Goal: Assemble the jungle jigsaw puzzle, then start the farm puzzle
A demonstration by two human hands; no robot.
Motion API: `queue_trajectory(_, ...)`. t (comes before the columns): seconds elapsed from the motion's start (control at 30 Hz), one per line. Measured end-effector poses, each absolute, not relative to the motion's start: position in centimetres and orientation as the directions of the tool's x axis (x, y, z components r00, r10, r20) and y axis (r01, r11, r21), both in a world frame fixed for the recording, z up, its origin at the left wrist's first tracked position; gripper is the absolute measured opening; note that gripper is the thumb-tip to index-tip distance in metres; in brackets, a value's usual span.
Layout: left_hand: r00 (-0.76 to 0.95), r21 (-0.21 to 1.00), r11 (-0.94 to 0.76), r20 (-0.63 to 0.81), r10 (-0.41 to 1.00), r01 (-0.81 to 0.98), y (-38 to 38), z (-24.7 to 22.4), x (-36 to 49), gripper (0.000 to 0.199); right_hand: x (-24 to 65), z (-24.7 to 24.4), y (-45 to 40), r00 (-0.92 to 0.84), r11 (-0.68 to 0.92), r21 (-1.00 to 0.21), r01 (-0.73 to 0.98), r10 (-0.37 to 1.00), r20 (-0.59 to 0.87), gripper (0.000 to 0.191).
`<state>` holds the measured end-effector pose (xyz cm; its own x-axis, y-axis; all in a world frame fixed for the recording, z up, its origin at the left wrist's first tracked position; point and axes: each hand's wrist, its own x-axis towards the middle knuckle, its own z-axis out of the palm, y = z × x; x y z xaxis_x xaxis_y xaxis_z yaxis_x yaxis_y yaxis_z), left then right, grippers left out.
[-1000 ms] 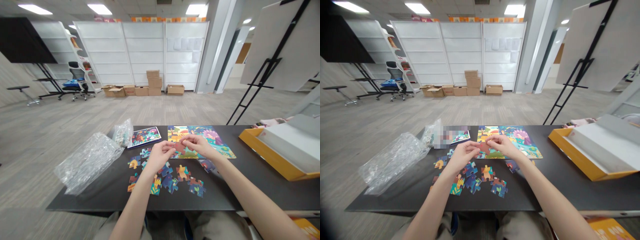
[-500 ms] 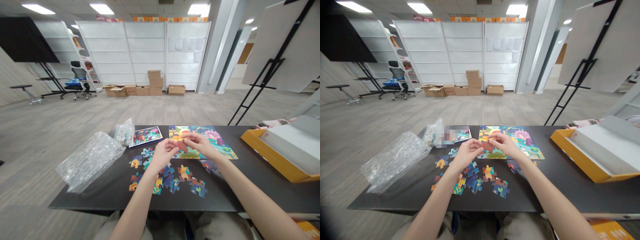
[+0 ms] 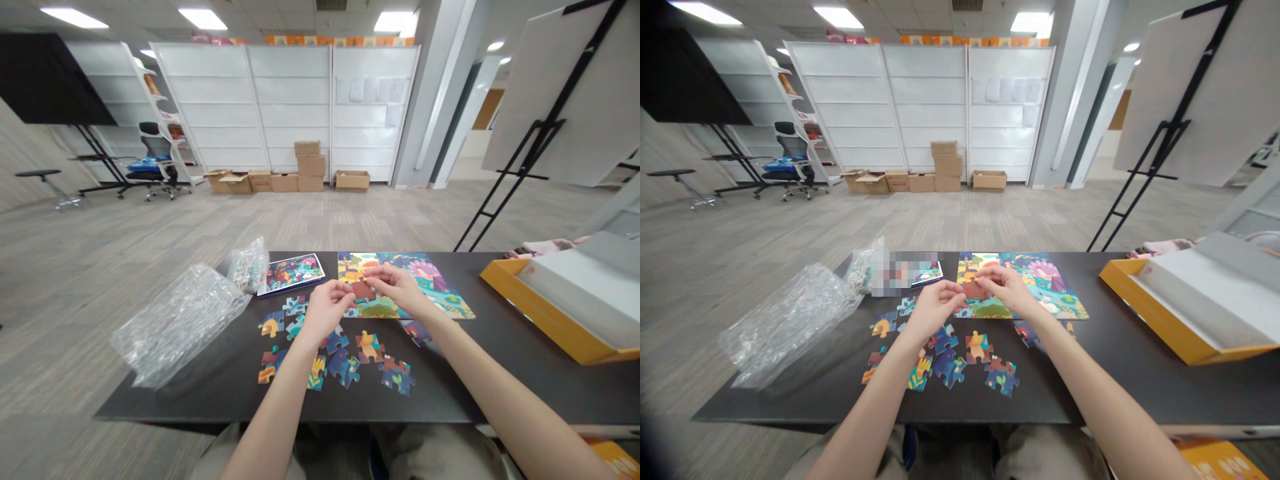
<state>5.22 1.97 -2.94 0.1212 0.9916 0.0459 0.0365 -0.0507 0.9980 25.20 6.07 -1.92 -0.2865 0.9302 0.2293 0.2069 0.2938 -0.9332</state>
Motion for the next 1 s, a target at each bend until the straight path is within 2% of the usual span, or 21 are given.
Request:
queue_trajectory(0.23,0.130,0.996,-0.073,0.067,0.989,0.042,2.0,-2.9,5.1,0.007,25.3,-2.2,6.0,-0.417,0.322,-0.923,0.211,0.884,0.213,0.041)
queue_trajectory(0.33,0.084,0.966,-0.170,0.156,0.984,0.193,1.8,-2.8,5.1,0.007,26.3,-2.1,6.9,-0.334,0.313,-0.916,0.252,0.916,0.221,0.043)
queue_trajectory(0.4,0.089,0.842,-0.282,0.272,0.958,0.460,1.3,-2.7,5.2,0.009,27.4,-2.1,8.1,-0.206,0.297,-0.906,0.302,0.948,0.242,0.043)
queue_trajectory(0.47,0.184,0.607,-0.364,0.340,0.922,0.706,0.7,-2.6,5.3,0.012,28.2,-2.3,9.5,-0.120,0.271,-0.890,0.367,0.962,0.244,0.042)
queue_trajectory(0.53,0.305,0.404,-0.421,0.322,0.896,0.812,0.2,-2.6,5.5,0.016,28.4,-2.8,10.8,-0.107,0.248,-0.862,0.442,0.969,0.223,0.037)
queue_trajectory(0.63,0.411,0.275,-0.477,0.264,0.872,0.835,-0.1,-2.8,5.7,0.018,27.6,-3.7,12.2,-0.136,0.231,-0.809,0.540,0.973,0.188,0.028)
queue_trajectory(0.73,0.427,0.241,-0.482,0.248,0.870,0.842,0.0,-3.0,5.7,0.019,26.2,-4.6,12.9,-0.147,0.222,-0.767,0.602,0.975,0.167,0.024)
queue_trajectory(1.0,0.426,0.267,-0.472,0.214,0.879,0.840,-0.1,-2.8,5.7,0.021,26.0,-5.1,13.3,-0.192,0.264,-0.667,0.697,0.965,0.181,0.019)
